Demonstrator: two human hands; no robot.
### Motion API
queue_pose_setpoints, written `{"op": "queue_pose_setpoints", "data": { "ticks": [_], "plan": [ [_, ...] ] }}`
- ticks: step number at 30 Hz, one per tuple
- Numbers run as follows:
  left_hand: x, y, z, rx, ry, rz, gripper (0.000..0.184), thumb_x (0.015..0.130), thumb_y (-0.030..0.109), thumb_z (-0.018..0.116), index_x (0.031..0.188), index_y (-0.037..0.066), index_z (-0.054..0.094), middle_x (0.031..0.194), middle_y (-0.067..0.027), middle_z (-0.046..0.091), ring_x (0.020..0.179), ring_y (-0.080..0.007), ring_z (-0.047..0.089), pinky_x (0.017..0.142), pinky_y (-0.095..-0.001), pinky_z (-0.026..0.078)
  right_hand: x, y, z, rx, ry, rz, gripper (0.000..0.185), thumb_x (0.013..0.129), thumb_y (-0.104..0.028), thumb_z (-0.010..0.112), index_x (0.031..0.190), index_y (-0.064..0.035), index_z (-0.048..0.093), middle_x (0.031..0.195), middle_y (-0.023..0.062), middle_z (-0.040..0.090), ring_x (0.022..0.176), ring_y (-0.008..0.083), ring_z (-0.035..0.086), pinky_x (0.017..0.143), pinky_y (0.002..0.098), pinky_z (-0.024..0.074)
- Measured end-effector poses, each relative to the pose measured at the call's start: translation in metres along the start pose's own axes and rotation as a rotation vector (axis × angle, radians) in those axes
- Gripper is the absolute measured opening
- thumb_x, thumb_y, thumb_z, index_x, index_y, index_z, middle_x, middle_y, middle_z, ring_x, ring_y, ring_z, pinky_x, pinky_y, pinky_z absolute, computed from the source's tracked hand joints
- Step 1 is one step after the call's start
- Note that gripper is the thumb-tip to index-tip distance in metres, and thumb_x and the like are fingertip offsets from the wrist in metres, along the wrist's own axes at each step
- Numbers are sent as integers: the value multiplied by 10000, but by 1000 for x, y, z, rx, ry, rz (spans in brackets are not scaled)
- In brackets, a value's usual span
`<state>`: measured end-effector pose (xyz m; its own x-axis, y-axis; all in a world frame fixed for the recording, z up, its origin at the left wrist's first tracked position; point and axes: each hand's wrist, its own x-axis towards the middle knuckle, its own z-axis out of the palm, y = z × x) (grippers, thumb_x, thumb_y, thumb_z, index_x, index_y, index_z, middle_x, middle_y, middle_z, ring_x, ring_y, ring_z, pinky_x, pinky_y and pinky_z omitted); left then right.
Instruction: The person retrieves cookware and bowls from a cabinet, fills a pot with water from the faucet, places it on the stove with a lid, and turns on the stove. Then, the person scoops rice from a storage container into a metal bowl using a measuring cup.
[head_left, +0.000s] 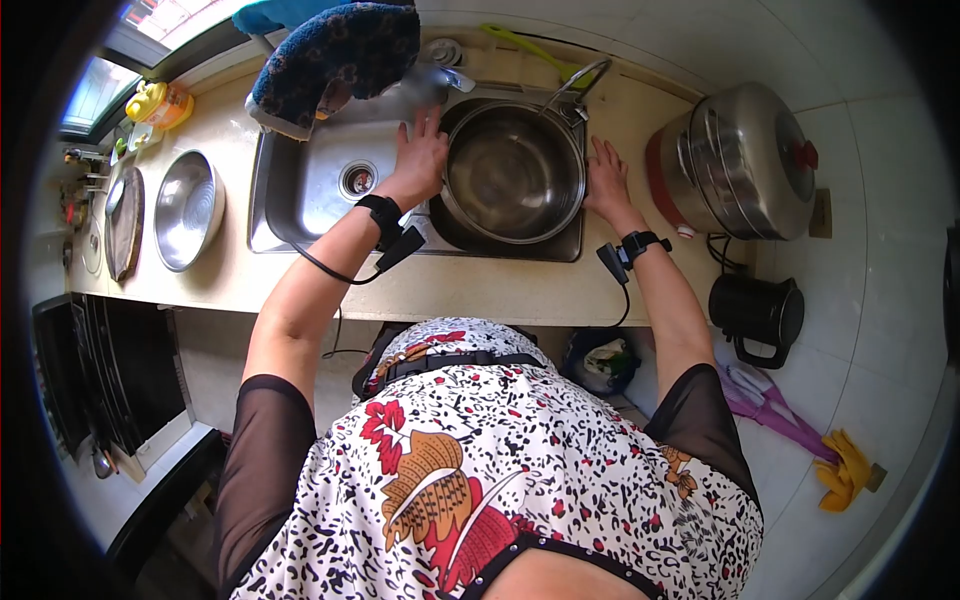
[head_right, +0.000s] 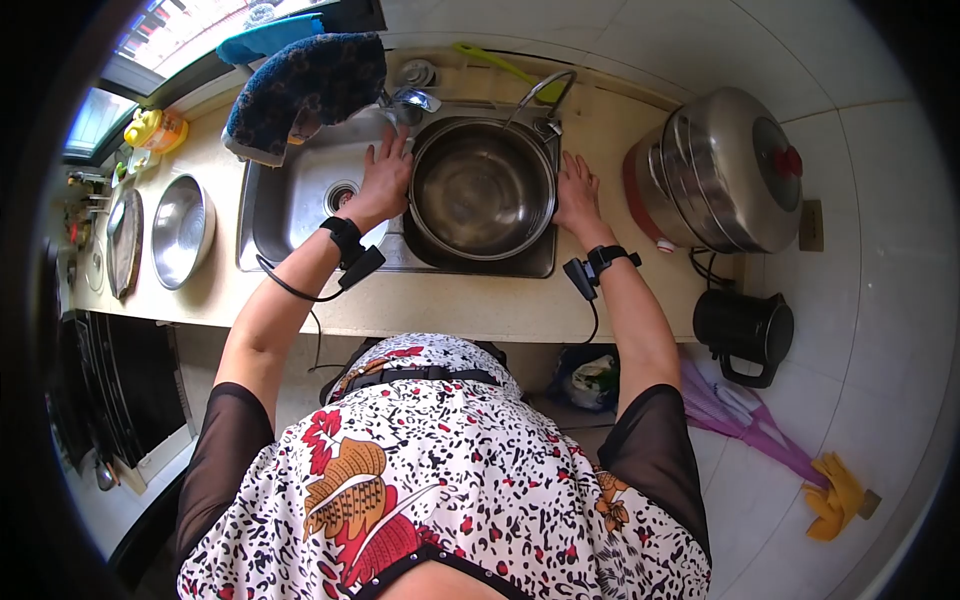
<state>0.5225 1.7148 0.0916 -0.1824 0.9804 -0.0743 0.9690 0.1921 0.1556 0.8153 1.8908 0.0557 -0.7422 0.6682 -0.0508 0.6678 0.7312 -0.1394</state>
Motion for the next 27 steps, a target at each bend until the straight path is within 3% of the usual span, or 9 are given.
{"op": "queue_pose_setpoints", "data": {
  "ticks": [4, 10, 27],
  "plan": [
    [-2, 7, 12, 65, -59, -10, 453, 639, 76, 675, 1064, -27, 557, 1447, -201, 227, 1378, -370, 155, 1033, -594, 252, -8, 3, 5, -16, -11, 16, 624, 525, -159, 803, 1077, 5, 563, 1447, 165, 280, 1345, 366, 228, 1032, 505, 261],
    [-5, 6, 32, -14, -37, -25, 394, 684, 43, 641, 1062, -25, 551, 1441, -190, 241, 1377, -374, 163, 1036, -590, 254, -14, 3, 1, -22, -39, 47, 597, 517, -120, 798, 1063, -25, 576, 1470, 116, 263, 1353, 356, 218, 1031, 512, 265],
    [-8, -6, 64, -156, 19, -31, 341, 708, 3, 597, 1039, 1, 516, 1474, -188, 184, 1392, -379, 122, 1030, -625, 234, -25, -7, 14, 54, 34, 57, 594, 504, -51, 781, 1065, -7, 592, 1492, 49, 225, 1352, 355, 213, 1052, 490, 264]
  ]
}}
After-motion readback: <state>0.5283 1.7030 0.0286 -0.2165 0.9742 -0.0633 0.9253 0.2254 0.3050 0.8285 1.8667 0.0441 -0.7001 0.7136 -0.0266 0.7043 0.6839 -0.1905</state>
